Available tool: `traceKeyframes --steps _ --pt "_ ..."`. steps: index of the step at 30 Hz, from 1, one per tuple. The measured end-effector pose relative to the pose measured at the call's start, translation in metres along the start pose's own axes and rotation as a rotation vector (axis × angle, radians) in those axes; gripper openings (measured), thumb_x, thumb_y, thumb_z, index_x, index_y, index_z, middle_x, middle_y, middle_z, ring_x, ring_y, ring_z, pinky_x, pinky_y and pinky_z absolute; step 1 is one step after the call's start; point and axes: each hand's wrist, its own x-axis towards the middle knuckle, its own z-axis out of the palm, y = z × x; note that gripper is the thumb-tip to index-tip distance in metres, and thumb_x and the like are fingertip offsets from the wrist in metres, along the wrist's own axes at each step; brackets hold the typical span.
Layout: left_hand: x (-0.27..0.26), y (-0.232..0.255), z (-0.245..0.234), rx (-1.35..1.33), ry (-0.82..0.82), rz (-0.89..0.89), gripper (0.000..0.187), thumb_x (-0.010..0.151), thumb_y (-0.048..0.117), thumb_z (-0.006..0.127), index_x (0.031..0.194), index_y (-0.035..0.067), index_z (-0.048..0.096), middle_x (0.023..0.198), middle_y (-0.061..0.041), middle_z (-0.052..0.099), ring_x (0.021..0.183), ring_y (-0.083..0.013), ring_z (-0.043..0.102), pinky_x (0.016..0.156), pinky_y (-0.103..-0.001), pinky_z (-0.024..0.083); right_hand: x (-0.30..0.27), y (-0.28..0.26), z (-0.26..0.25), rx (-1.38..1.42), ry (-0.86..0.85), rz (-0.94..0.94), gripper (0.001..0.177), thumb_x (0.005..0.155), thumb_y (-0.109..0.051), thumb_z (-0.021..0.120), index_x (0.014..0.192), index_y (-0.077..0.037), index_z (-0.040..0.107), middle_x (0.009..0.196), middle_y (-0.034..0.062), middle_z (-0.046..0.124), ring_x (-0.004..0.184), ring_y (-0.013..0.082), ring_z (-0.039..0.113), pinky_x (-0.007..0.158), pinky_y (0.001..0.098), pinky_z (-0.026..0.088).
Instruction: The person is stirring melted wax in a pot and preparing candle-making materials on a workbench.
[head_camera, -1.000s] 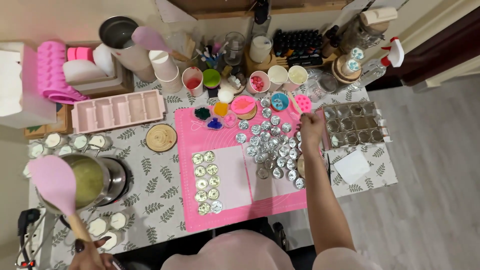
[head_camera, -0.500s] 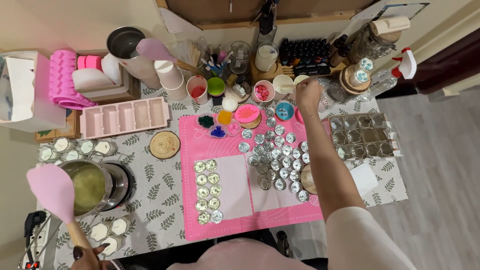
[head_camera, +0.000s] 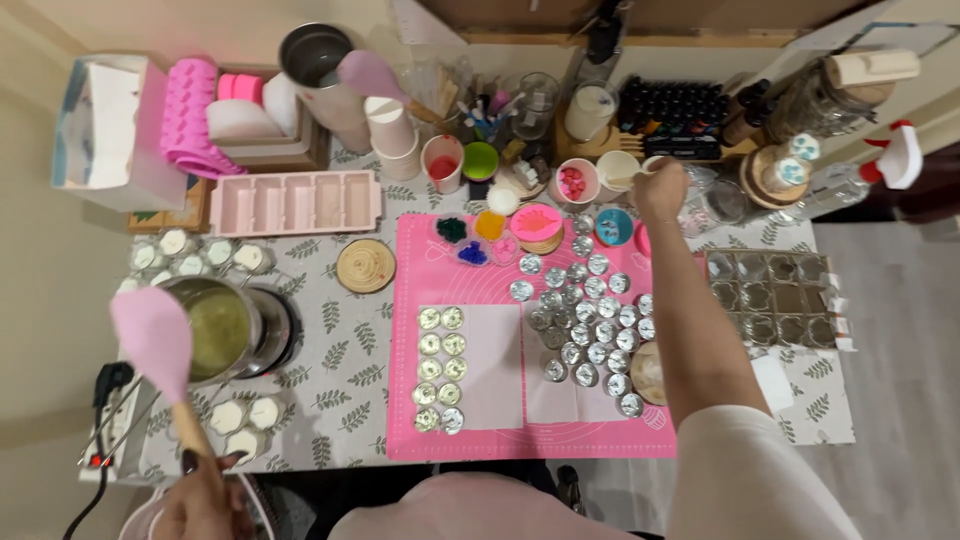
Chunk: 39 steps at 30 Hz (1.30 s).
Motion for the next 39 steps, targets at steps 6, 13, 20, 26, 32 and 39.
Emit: traceKeyframes --steps 6,13,20,26,32,39 --pt "-0.207 0.137 0.211 0.108 0.300 0.191 0.044 0.108 0.041 0.053 0.116 -0.001 0.062 0.065 -0.006 0.045 0.045 -0.0152 0.033 0.042 -0.033 0.024 0.017 0.031 0.028 -0.193 0.039 -0.076 0.025 0.069 -0.011 0.086 0.078 0.006 0.071 0.083 0.0257 0.072 0.081 0.0426 0.071 0.074 0.0470 0.056" --pt "-0.231 0.153 0.221 0.114 0.270 0.213 0.041 0.106 0.038 0.049 0.103 0.000 0.066 0.061 -0.002 0.047 0.045 -0.0104 0.037 0.042 -0.030 0.027 0.006 0.014 0.028 -0.102 0.179 0.079 0.032 0.068 -0.008 0.085 0.089 0.006 0.065 0.094 0.0273 0.070 0.087 0.0431 0.070 0.076 0.0491 0.055" --pt "-0.222 0.147 0.210 0.059 0.201 0.246 0.040 0.108 0.034 0.047 0.104 0.000 0.066 0.061 -0.002 0.047 0.045 -0.0085 0.035 0.042 -0.028 0.025 -0.070 -0.070 -0.065 -0.020 0.338 -0.040 0.024 0.079 0.002 0.073 0.100 0.006 0.062 0.086 0.0178 0.072 0.074 0.0266 0.072 0.073 0.0433 0.056" --pt "-0.220 0.149 0.197 0.085 0.171 0.217 0.038 0.106 0.032 0.048 0.106 0.000 0.069 0.062 -0.003 0.049 0.045 -0.0084 0.034 0.042 -0.029 0.026 -0.199 -0.161 -0.064 0.126 0.027 -0.162 0.021 0.084 0.000 0.071 0.104 0.004 0.068 0.083 0.0162 0.073 0.074 0.0207 0.070 0.067 0.0332 0.054" --pt "-0.215 0.156 0.177 0.109 0.068 0.260 0.039 0.105 0.032 0.046 0.104 0.001 0.070 0.061 -0.002 0.051 0.045 -0.0082 0.038 0.042 -0.027 0.029 -0.246 -0.223 0.023 0.369 -0.380 0.076 0.026 0.082 -0.006 0.067 0.107 -0.001 0.068 0.080 0.0125 0.074 0.064 0.0196 0.072 0.059 0.0342 0.057" --pt "-0.195 0.159 0.133 0.193 0.069 0.247 0.037 0.104 0.034 0.050 0.100 0.004 0.071 0.058 -0.001 0.052 0.044 -0.0080 0.040 0.040 -0.027 0.029 -0.268 -0.203 0.102 0.238 -0.260 -0.123 0.025 0.078 -0.008 0.072 0.102 0.002 0.069 0.080 0.0165 0.074 0.072 0.0256 0.075 0.066 0.0353 0.058"
